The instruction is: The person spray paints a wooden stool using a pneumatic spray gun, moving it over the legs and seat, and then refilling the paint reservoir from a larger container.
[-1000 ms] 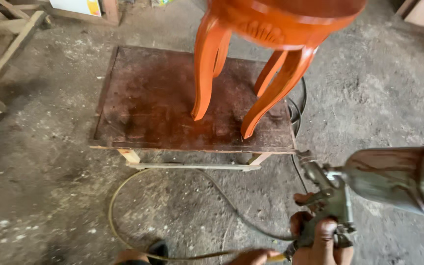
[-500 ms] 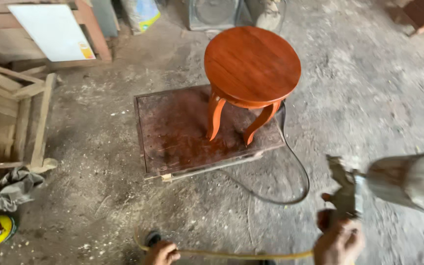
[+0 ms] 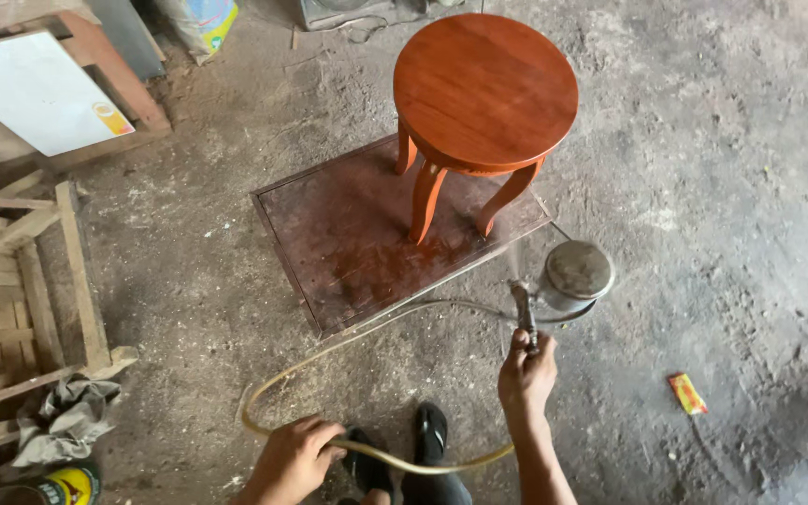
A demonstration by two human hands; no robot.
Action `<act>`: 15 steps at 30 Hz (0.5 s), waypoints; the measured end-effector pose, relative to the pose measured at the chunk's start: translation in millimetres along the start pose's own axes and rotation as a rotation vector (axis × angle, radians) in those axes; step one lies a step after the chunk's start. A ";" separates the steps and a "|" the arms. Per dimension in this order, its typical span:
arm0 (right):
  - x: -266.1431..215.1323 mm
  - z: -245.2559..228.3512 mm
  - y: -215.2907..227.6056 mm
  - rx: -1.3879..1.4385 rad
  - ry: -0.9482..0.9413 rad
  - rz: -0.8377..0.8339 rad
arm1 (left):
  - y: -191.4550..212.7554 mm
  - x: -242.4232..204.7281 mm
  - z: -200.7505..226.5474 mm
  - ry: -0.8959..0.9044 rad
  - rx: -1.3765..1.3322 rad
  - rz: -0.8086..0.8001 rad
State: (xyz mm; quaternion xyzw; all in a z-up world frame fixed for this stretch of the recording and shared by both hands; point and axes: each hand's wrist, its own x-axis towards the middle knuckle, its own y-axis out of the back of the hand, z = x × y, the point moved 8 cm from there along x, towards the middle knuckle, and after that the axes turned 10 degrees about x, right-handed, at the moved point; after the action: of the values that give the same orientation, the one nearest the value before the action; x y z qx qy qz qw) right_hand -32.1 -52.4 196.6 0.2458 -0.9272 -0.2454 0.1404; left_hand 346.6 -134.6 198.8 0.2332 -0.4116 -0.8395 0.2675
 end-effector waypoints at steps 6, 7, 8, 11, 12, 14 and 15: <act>15.9 -14.6 17.9 0.108 -0.109 0.035 | 39.5 23.1 15.3 0.086 -0.021 -0.031; 17.4 -23.7 23.2 0.104 -0.070 0.049 | 45.0 29.2 18.6 0.081 -0.019 -0.022; 20.9 -32.7 24.7 0.103 -0.029 0.062 | 50.3 35.5 20.4 0.082 -0.020 -0.010; 17.7 -47.4 32.4 0.170 0.036 0.129 | 65.0 45.6 27.3 0.069 -0.007 0.010; 19.9 -52.5 28.4 0.174 0.088 0.141 | 70.3 52.4 28.4 0.053 0.002 0.024; 17.3 -58.1 23.3 0.178 0.193 0.160 | 76.4 61.6 28.1 0.057 0.007 0.015; 17.0 -50.4 18.2 0.156 0.132 0.153 | 77.4 64.5 26.8 0.078 0.003 -0.009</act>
State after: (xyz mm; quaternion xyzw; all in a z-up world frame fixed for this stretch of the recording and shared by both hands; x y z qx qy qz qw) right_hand -34.2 -67.0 250.8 0.2003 -0.9482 -0.1447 0.1997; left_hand 301.9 -200.8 265.7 0.2680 -0.4008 -0.8304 0.2793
